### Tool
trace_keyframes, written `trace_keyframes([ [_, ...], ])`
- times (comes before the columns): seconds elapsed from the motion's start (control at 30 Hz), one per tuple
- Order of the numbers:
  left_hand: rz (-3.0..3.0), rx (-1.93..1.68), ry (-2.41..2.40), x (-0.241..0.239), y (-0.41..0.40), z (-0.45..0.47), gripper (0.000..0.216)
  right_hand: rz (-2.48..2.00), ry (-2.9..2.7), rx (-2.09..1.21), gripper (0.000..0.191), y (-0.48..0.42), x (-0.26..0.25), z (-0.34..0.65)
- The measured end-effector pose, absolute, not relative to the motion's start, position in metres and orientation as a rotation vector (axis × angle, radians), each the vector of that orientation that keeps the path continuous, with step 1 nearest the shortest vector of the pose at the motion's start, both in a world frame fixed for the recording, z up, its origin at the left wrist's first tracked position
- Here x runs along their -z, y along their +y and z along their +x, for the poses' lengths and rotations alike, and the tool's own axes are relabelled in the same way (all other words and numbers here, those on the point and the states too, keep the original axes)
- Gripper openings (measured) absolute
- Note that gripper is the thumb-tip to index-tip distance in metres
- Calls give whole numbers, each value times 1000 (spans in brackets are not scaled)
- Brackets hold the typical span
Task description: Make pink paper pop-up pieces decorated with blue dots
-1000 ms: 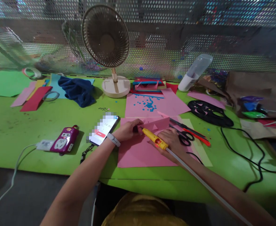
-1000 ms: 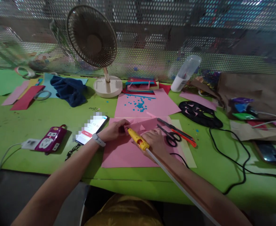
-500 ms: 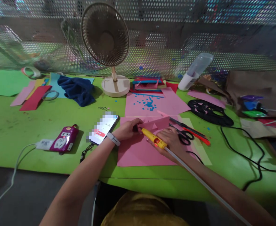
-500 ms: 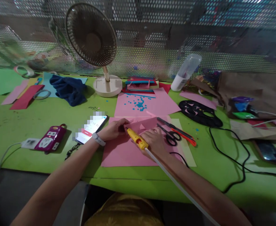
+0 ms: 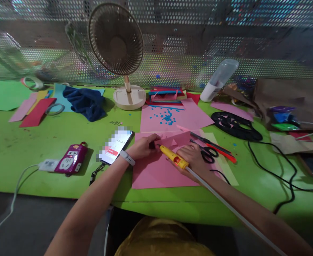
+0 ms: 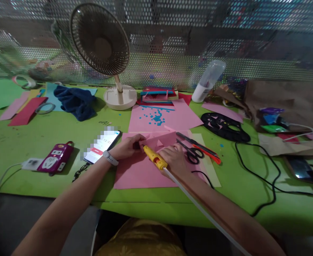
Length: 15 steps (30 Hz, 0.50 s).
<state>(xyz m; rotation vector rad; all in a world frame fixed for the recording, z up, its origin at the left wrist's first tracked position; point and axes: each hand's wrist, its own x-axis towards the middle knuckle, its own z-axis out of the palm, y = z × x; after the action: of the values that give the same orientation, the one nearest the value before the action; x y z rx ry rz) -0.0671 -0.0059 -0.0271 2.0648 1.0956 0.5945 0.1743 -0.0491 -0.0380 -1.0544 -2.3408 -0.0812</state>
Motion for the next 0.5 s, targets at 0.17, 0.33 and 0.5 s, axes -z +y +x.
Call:
trace_keyframes([
  [0.17, 2047, -646, 1075, 29, -6, -67, 36, -1016, -2319, 44, 17, -48, 36, 174],
  [0.33, 1878, -761, 1017, 35, -5, -66, 40, -1012, -2269, -18, 21, -47, 32, 176],
  [0.5, 1624, -808, 985, 34, -6, -63, 48, -1005, -2185, -249, 20, -50, 26, 178],
])
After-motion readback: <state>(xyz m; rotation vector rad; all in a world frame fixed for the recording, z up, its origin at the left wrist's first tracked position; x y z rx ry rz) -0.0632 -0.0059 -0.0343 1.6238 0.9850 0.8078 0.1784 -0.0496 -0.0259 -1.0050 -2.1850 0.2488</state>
